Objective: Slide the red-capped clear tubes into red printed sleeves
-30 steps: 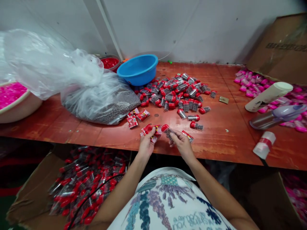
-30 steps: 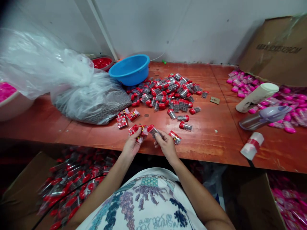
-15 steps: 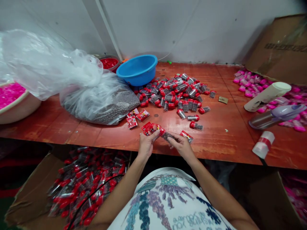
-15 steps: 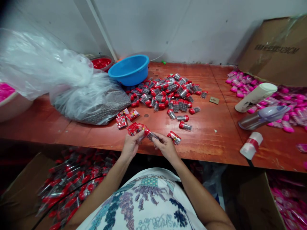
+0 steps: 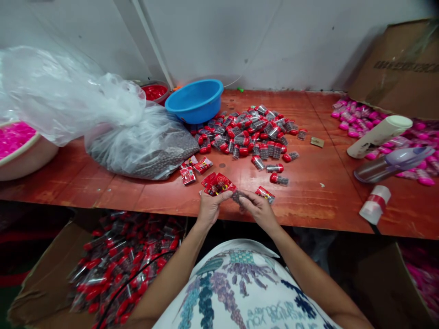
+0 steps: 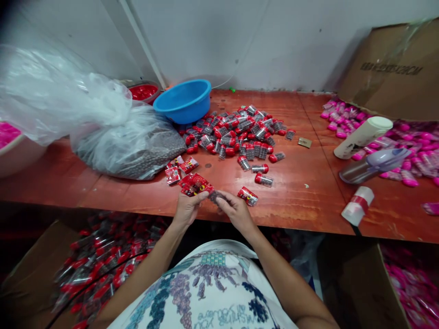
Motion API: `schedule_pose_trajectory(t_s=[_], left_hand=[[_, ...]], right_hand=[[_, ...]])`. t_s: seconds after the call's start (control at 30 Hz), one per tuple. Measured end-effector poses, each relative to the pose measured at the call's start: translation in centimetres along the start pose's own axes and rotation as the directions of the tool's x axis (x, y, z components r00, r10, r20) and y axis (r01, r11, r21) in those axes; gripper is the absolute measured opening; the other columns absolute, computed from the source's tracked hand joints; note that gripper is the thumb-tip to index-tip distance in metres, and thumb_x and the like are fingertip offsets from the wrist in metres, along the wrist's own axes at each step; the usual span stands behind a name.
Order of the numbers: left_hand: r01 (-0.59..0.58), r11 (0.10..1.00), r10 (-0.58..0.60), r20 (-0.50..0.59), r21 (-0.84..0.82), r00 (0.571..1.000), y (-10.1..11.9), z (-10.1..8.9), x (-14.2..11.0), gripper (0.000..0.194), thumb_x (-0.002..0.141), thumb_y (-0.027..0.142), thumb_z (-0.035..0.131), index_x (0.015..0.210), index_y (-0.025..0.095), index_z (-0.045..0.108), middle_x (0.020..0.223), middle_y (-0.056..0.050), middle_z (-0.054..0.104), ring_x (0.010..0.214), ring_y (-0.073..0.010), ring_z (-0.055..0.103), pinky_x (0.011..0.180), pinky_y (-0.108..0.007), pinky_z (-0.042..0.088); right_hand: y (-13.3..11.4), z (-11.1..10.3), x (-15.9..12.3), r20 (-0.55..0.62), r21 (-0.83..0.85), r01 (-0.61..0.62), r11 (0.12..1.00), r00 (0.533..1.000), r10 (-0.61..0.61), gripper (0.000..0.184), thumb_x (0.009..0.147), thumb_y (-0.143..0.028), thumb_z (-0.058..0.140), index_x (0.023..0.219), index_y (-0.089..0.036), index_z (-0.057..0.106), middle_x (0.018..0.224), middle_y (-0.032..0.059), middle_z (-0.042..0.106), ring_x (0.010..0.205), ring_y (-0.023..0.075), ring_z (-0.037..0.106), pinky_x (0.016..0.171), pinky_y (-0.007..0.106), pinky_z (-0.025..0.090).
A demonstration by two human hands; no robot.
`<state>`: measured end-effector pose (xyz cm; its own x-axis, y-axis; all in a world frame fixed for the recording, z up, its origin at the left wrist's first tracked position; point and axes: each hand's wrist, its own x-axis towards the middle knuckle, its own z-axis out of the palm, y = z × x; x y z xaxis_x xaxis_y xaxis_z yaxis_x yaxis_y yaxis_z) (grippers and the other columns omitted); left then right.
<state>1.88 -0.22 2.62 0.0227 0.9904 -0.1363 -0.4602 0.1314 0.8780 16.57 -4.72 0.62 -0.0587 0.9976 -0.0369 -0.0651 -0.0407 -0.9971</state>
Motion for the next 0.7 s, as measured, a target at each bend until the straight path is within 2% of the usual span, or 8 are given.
schedule_pose_trajectory(t_s=[0.1,0.23,0.3,0.37,0.47,0.53,0.63,0.7], left_hand=[[0.051,0.999,-0.051,0.019,0.011,0.999,0.3,0.0,0.0,0.026,0.053,0.01,0.081,0.073,0.015,0.065,0.07,0.001,0.067,0.065,-0.0112,0.06,0.069,-0.023,0.048],[0.077,0.997,-0.077,-0.012,0.015,0.997,0.0,0.2,0.0,0.026,0.052,0.011,0.081,0.071,0.013,0.063,0.068,0.002,0.065,0.061,-0.0099,0.058,0.067,-0.022,0.047],[0.064,0.998,-0.064,-0.022,0.016,0.998,-0.2,0.2,0.0,0.026,0.052,0.011,0.081,0.072,0.013,0.064,0.068,0.002,0.065,0.063,-0.0102,0.059,0.068,-0.023,0.047],[0.069,0.997,-0.068,-0.018,0.018,0.997,-0.3,0.2,-0.1,0.029,0.053,0.01,0.081,0.076,0.014,0.065,0.071,0.002,0.067,0.065,-0.0105,0.06,0.07,-0.023,0.047],[0.115,0.993,-0.116,0.031,0.026,0.993,-0.3,0.1,-0.3,0.041,0.053,0.009,0.08,0.091,0.015,0.067,0.076,0.0,0.07,0.069,-0.0125,0.063,0.073,-0.025,0.048],[0.155,0.988,-0.156,0.05,0.025,0.986,-0.3,0.1,-0.5,0.049,0.052,0.008,0.081,0.098,0.015,0.066,0.08,-0.002,0.071,0.071,-0.0147,0.065,0.075,-0.027,0.049],[0.153,0.988,-0.154,0.027,0.038,0.988,-0.4,0.2,-0.7,0.045,0.051,0.01,0.082,0.094,0.014,0.067,0.077,-0.002,0.071,0.069,-0.0154,0.065,0.073,-0.027,0.05],[0.12,0.991,-0.122,0.017,0.061,0.992,-0.4,0.1,-0.7,0.036,0.052,0.011,0.081,0.085,0.014,0.068,0.071,0.0,0.069,0.065,-0.0139,0.063,0.07,-0.026,0.05]], right_hand=[[0.7,0.4,-0.1,-0.024,0.095,-0.02,0.995,0.999,0.022,0.032,0.086,-0.038,0.057,0.113,-0.021,0.064,0.084,0.0012,0.067,0.061,0.0121,0.059,0.059,0.027,0.052],[1.4,0.4,-0.4,-0.092,-0.134,0.135,0.982,0.985,-0.148,0.032,0.086,-0.034,0.058,0.117,-0.025,0.063,0.105,0.0048,0.067,0.085,0.0173,0.063,0.076,0.031,0.053],[1.6,0.4,-0.6,-0.089,-0.199,0.16,0.967,0.98,-0.18,0.033,0.087,-0.033,0.058,0.119,-0.025,0.062,0.112,0.0061,0.065,0.094,0.0197,0.063,0.081,0.032,0.052],[1.7,0.6,-0.6,-0.099,-0.138,0.118,0.983,0.986,-0.132,0.033,0.088,-0.035,0.056,0.118,-0.024,0.061,0.108,0.0063,0.066,0.088,0.0188,0.064,0.077,0.032,0.053],[1.9,1.0,-0.4,-0.116,0.061,0.025,0.998,0.993,-0.017,0.032,0.088,-0.038,0.055,0.116,-0.023,0.058,0.095,0.0038,0.067,0.068,0.0145,0.063,0.064,0.029,0.055],[1.9,1.1,-0.4,-0.117,0.118,0.019,0.993,0.993,-0.005,0.033,0.087,-0.038,0.056,0.117,-0.023,0.055,0.09,0.002,0.066,0.063,0.0129,0.062,0.06,0.027,0.054],[1.9,0.9,-0.3,-0.116,0.009,0.074,0.997,0.991,-0.072,0.041,0.088,-0.037,0.055,0.126,-0.024,0.049,0.085,0.0009,0.064,0.066,0.0131,0.061,0.063,0.026,0.053],[1.8,0.4,-0.3,-0.059,-0.109,0.1,0.989,0.993,-0.107,0.047,0.089,-0.036,0.054,0.133,-0.025,0.044,0.087,0.0016,0.065,0.072,0.0143,0.062,0.068,0.027,0.053]])
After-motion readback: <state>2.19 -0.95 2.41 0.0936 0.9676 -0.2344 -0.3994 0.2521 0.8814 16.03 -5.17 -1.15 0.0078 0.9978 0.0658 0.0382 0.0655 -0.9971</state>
